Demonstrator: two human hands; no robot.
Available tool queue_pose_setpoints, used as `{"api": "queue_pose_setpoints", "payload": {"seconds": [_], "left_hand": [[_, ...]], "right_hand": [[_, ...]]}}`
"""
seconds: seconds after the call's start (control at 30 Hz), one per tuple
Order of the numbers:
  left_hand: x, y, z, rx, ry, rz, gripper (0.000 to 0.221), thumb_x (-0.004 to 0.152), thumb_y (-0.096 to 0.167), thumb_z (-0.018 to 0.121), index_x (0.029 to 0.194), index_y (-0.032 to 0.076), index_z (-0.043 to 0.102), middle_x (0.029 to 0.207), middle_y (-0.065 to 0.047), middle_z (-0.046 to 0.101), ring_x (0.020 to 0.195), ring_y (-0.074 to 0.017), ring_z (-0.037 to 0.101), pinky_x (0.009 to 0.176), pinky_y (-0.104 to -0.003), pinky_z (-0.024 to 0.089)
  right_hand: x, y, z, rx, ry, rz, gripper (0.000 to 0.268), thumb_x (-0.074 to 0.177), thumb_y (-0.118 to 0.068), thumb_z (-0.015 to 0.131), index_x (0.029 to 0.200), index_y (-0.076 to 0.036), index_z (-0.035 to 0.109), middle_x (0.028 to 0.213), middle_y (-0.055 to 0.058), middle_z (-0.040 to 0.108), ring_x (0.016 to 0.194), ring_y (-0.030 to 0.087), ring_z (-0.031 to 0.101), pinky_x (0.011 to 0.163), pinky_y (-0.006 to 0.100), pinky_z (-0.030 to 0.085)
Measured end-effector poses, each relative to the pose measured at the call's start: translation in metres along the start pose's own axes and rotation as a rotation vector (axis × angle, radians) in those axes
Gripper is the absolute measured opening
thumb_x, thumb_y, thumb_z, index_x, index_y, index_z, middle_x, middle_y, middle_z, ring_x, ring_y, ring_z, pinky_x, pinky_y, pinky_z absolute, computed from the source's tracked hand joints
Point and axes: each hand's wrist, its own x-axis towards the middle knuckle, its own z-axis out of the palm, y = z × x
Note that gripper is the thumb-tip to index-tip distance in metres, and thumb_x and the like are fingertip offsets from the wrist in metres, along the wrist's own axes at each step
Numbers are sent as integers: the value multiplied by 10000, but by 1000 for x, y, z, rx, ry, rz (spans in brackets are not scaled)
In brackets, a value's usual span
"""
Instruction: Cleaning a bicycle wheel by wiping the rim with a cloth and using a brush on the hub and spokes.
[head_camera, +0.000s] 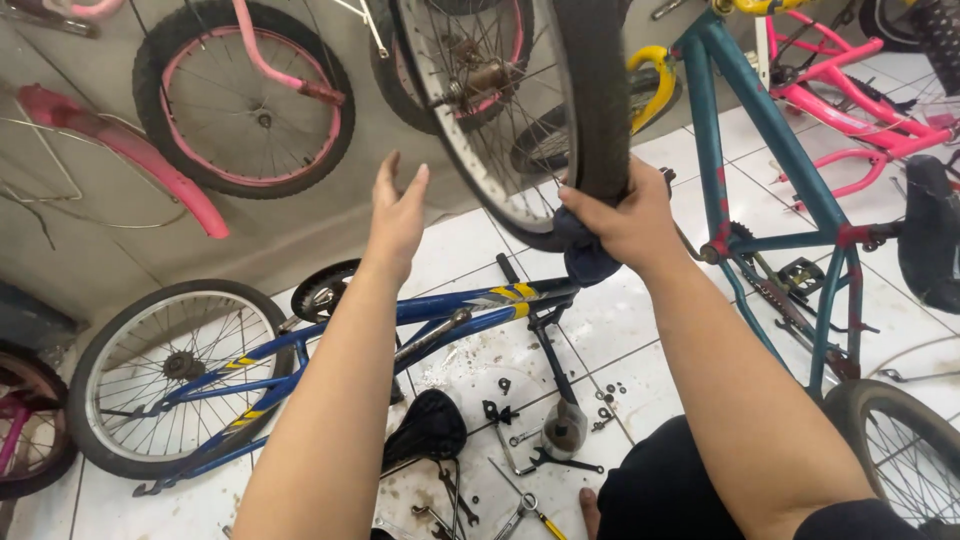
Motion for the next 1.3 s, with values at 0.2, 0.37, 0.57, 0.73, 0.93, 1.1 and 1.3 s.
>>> {"api": "queue_pose_setpoints", "payload": {"seconds": [0.2, 0.37, 0.57, 0.73, 0.93, 1.1, 1.3], "left_hand": [[-42, 59, 23, -570, -244, 63, 1172, 830, 864, 361, 1653, 111, 3, 1702, -254, 85, 1554, -489, 52, 1209, -701, 120], [-62, 138, 35, -508, -75, -165, 1063, 579, 578, 622, 1476, 167, 226, 1351, -99, 609, 1147, -254, 608, 922, -480, 522], [-19, 54, 34, -351, 128, -31, 915, 737, 194, 907, 1425, 84, 313, 1295, -127, 490, 1267, -350, 569, 927, -547, 598], [-25, 47, 30, -413, 107, 23, 674, 710, 74, 860, 1257, 115, 468, 1070, -43, 481, 1008, -238, 592, 676, -477, 650], [-81, 59, 8, -640, 23, 19, 849, 748, -47, 789, 1468, -3, 342, 1611, -209, 311, 1322, -298, 574, 975, -599, 565], [-111, 42, -8, -751, -26, 59, 797, 785, -73, 737, 1489, -31, 365, 1648, -181, 323, 1446, -407, 438, 1115, -596, 466], [-115, 1, -18, -776, -37, -13, 838, 764, -126, 709, 1514, 10, 362, 1635, -176, 367, 1413, -394, 491, 1061, -600, 514]], "right_hand": [[-15, 15, 12, -367, -59, 1, 287, 807, -226, 888, 955, -34, 733, 779, 118, 709, 766, 292, 719, 682, 369, 534], [-19, -9, 36, -592, -230, 236, 211, 811, -299, 734, 955, -150, 697, 778, 52, 694, 689, 243, 631, 633, 389, 489], [-30, 2, 52, -644, -254, 169, 482, 737, -273, 820, 1185, -116, 739, 983, 108, 775, 1013, 358, 726, 886, 463, 567], [-38, -6, 51, -755, -228, 28, 495, 736, -304, 815, 1186, -123, 716, 993, 110, 772, 1001, 354, 726, 856, 469, 577], [-62, -24, 53, -849, -209, -172, 373, 769, -227, 794, 1130, -150, 748, 955, 50, 792, 887, 258, 759, 786, 345, 571], [-93, -16, 62, -1014, -114, -395, 508, 712, -263, 803, 1210, -195, 728, 1041, 4, 780, 923, 215, 747, 776, 354, 575], [-129, -6, 78, -1024, -175, -305, 541, 732, -272, 777, 1266, -208, 713, 1077, 3, 781, 956, 197, 747, 786, 339, 570]]}}
